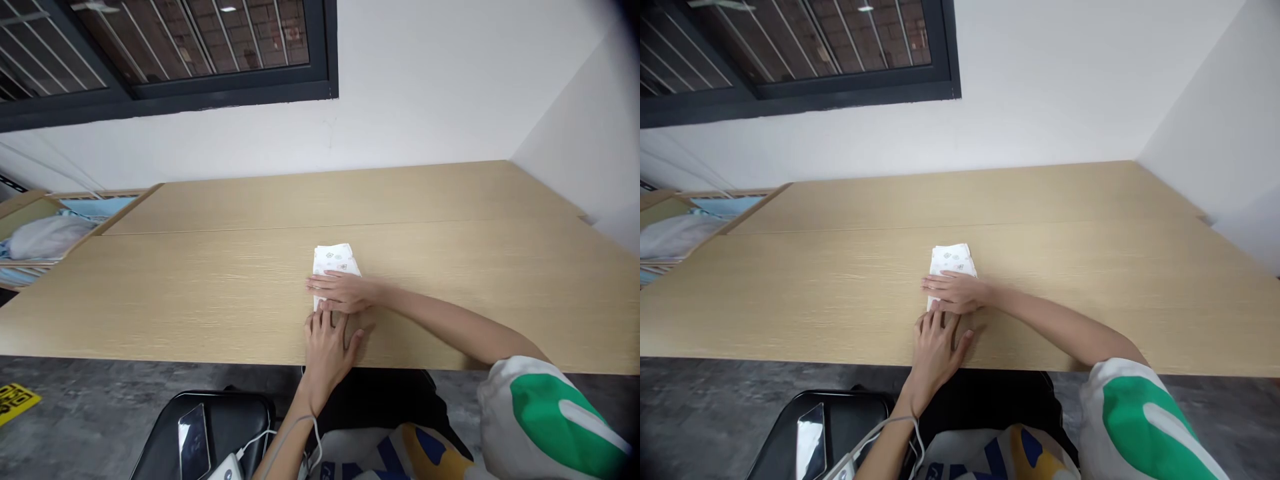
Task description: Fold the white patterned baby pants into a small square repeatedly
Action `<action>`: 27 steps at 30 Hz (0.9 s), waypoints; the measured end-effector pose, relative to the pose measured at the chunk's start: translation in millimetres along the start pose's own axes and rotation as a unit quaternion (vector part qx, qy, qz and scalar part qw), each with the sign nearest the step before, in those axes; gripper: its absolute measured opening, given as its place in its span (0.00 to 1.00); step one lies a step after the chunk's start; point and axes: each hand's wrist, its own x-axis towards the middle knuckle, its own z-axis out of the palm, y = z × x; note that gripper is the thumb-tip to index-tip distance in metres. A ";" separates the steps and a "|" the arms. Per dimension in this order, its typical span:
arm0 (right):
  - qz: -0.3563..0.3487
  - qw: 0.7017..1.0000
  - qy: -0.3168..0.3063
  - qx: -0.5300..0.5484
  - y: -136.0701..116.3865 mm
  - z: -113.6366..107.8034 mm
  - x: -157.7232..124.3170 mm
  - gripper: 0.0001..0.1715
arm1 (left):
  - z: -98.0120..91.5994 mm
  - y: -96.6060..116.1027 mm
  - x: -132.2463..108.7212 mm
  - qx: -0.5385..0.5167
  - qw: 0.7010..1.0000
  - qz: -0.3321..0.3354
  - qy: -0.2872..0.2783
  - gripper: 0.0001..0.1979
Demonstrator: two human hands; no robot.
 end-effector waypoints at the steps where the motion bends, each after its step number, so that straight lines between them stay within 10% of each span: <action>1: 0.008 1.000 0.000 -0.010 7.0 -1.0 0.9 0.31 | -0.8 0.4 0.3 -0.001 1.000 -0.001 -0.004 0.25; 16: 0.127 0.990 0.033 -0.057 89.4 -33.2 7.9 0.35 | -1.8 0.9 0.6 0.005 1.000 0.000 -0.001 0.29; 27: 0.133 0.987 0.081 -0.049 10.8 -42.0 -49.1 0.28 | -23.5 -69.1 36.0 -0.097 0.990 0.095 -0.024 0.11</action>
